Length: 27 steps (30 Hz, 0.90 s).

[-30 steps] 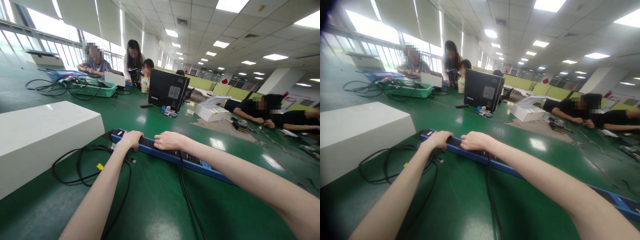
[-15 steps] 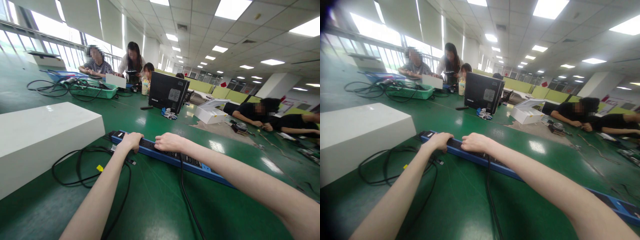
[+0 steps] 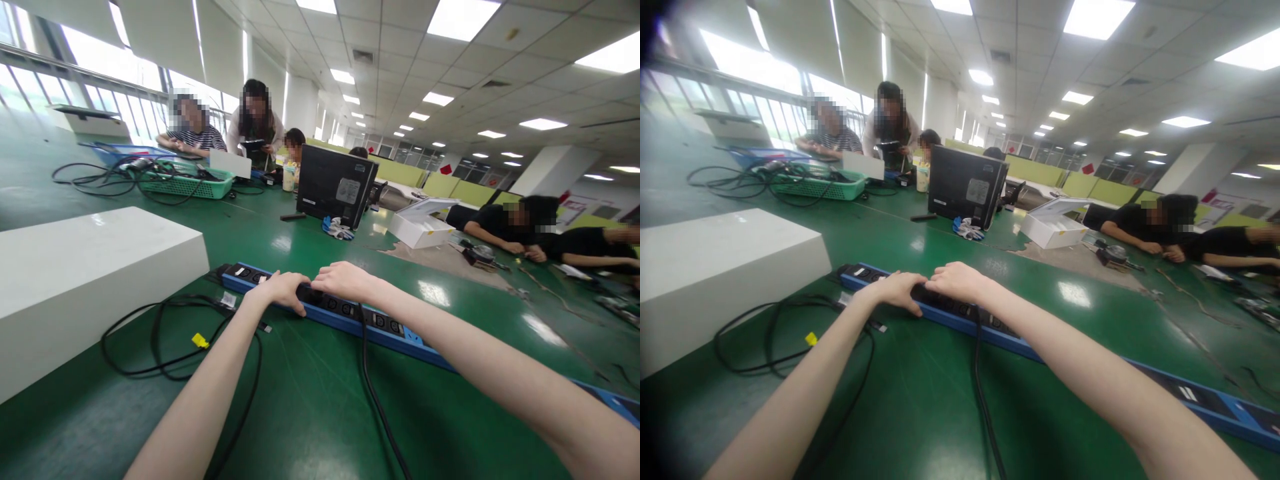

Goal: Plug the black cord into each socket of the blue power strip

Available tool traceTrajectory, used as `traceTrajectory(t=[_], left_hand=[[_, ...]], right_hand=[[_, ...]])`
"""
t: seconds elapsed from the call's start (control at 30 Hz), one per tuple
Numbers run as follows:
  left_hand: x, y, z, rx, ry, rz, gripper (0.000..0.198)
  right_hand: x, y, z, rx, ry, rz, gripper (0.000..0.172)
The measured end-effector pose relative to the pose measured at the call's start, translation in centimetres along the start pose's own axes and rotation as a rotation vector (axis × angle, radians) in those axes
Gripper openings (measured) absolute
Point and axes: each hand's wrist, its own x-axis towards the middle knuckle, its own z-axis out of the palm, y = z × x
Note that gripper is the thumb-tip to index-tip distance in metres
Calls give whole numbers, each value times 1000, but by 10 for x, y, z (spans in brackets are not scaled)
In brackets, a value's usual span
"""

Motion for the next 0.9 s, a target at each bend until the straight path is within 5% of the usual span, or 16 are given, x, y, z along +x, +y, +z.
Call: traceTrajectory(t=[0.3, 0.6, 0.9], left_hand=[[4, 9, 0, -28, 14, 99, 72], [7, 11, 3, -2, 14, 84, 74], [3, 9, 2, -16, 50, 83, 83]], right_hand=[[11, -15, 2, -120, -18, -140, 19], [8, -10, -1, -104, -48, -127, 19], [-3, 4, -27, -71, -21, -7, 13]])
